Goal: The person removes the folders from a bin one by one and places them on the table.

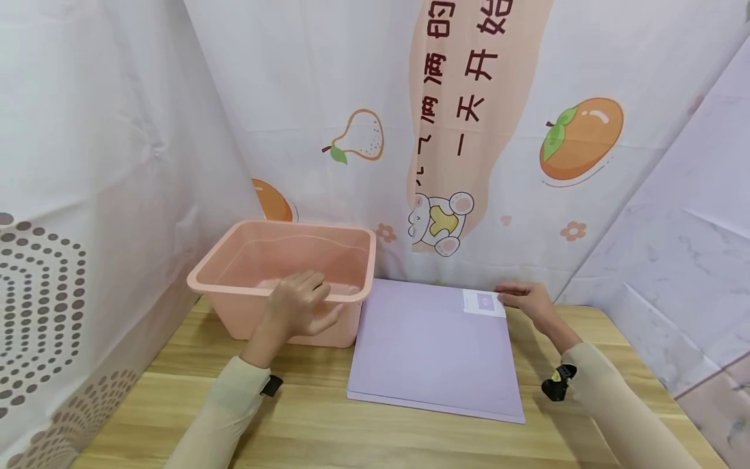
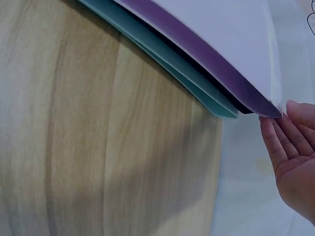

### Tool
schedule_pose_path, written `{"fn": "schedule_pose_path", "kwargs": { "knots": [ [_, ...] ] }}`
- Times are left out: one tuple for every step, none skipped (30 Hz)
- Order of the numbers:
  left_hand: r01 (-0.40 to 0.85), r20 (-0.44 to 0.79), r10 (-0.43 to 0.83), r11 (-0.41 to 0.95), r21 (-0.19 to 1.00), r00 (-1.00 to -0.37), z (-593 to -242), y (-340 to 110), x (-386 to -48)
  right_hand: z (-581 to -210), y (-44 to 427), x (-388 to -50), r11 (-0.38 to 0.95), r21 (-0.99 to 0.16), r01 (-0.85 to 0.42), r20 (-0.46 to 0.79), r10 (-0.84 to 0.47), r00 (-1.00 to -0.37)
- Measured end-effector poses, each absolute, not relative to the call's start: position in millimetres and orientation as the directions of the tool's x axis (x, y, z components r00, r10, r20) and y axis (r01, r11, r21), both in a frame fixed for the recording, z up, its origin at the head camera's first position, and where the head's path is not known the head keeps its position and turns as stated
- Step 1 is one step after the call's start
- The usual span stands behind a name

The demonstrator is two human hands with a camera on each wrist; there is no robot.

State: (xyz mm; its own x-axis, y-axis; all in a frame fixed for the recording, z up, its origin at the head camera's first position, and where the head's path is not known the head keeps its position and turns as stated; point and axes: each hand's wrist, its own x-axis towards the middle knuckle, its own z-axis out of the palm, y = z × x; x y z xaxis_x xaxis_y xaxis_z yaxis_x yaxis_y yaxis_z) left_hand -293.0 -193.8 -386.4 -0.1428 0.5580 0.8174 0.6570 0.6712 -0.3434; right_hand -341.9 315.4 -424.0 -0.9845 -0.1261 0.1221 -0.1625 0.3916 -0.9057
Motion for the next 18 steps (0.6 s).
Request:
{"fn": "schedule_pose_path", "kwargs": {
  "knots": [
    [0.66,0.817,0.556,0.673,-0.335,-0.152,-386.7,-194.0,-293.5,-423.5,315.2,-341.7,0.391,-0.905,-0.165,0.124,-0.126,-0.984],
    [0.662,0.816,0.555,0.675,-0.327,-0.162,-386.7,-194.2,-293.9,-423.0,314.8,-341.8,0.388,-0.906,-0.167,0.126,-0.127,-0.984],
    [0.663,0.815,0.553,0.677,-0.32,-0.173,-386.7,-194.5,-294.2,-422.6,314.5,-342.0,0.388,-0.906,-0.168,0.127,-0.128,-0.984],
    [0.663,0.813,0.553,0.68,-0.313,-0.183,-386.7,-194.8,-294.3,-422.3,314.2,-342.2,0.388,-0.906,-0.169,0.128,-0.129,-0.983],
    [0.664,0.81,0.553,0.681,-0.307,-0.193,-386.6,-195.1,-294.4,-422.1,314.0,-342.4,0.391,-0.904,-0.17,0.129,-0.13,-0.983],
    [0.666,0.808,0.554,0.683,-0.302,-0.202,-386.6,-195.4,-294.5,-422.0,313.8,-342.6,0.394,-0.903,-0.17,0.129,-0.128,-0.983],
    [0.666,0.805,0.555,0.683,-0.298,-0.209,-386.6,-195.7,-294.4,-421.9,313.7,-342.7,0.397,-0.902,-0.17,0.129,-0.127,-0.983],
    [0.668,0.802,0.556,0.684,-0.295,-0.216,-386.7,-195.9,-294.1,-422.0,313.6,-342.7,0.398,-0.902,-0.168,0.128,-0.126,-0.984],
    [0.669,0.8,0.558,0.684,-0.291,-0.222,-386.9,-196.4,-293.5,-422.4,313.4,-342.6,0.399,-0.902,-0.169,0.127,-0.128,-0.984],
    [0.672,0.798,0.559,0.683,-0.288,-0.226,-387.2,-196.8,-293.0,-422.8,313.1,-342.5,0.398,-0.902,-0.168,0.126,-0.129,-0.984],
    [0.675,0.796,0.56,0.68,-0.285,-0.228,-387.2,-197.2,-292.4,-423.1,313.0,-342.4,0.398,-0.902,-0.166,0.124,-0.128,-0.984],
    [0.678,0.795,0.561,0.679,-0.283,-0.23,-387.3,-197.5,-291.9,-423.3,312.7,-342.2,0.393,-0.905,-0.164,0.124,-0.127,-0.984],
    [0.683,0.794,0.563,0.674,-0.28,-0.23,-387.1,-197.7,-291.2,-423.2,312.6,-342.1,0.39,-0.906,-0.164,0.123,-0.127,-0.984],
    [0.69,0.792,0.565,0.669,-0.276,-0.231,-386.8,-197.9,-290.6,-423.0,312.7,-342.2,0.387,-0.907,-0.165,0.123,-0.13,-0.984],
    [0.697,0.79,0.568,0.663,-0.273,-0.232,-386.3,-198.0,-290.0,-422.6,312.8,-342.2,0.388,-0.906,-0.168,0.125,-0.133,-0.983],
    [0.704,0.787,0.571,0.658,-0.269,-0.234,-385.7,-198.2,-289.4,-422.0,312.9,-342.3,0.386,-0.907,-0.169,0.127,-0.134,-0.983],
    [0.711,0.783,0.575,0.652,-0.264,-0.236,-385.0,-198.3,-288.9,-421.2,312.7,-342.2,0.383,-0.908,-0.171,0.129,-0.133,-0.983],
    [0.718,0.779,0.579,0.646,-0.258,-0.241,-384.4,-198.5,-288.3,-420.3,312.5,-342.4,0.377,-0.91,-0.174,0.132,-0.133,-0.982]
  ]
}}
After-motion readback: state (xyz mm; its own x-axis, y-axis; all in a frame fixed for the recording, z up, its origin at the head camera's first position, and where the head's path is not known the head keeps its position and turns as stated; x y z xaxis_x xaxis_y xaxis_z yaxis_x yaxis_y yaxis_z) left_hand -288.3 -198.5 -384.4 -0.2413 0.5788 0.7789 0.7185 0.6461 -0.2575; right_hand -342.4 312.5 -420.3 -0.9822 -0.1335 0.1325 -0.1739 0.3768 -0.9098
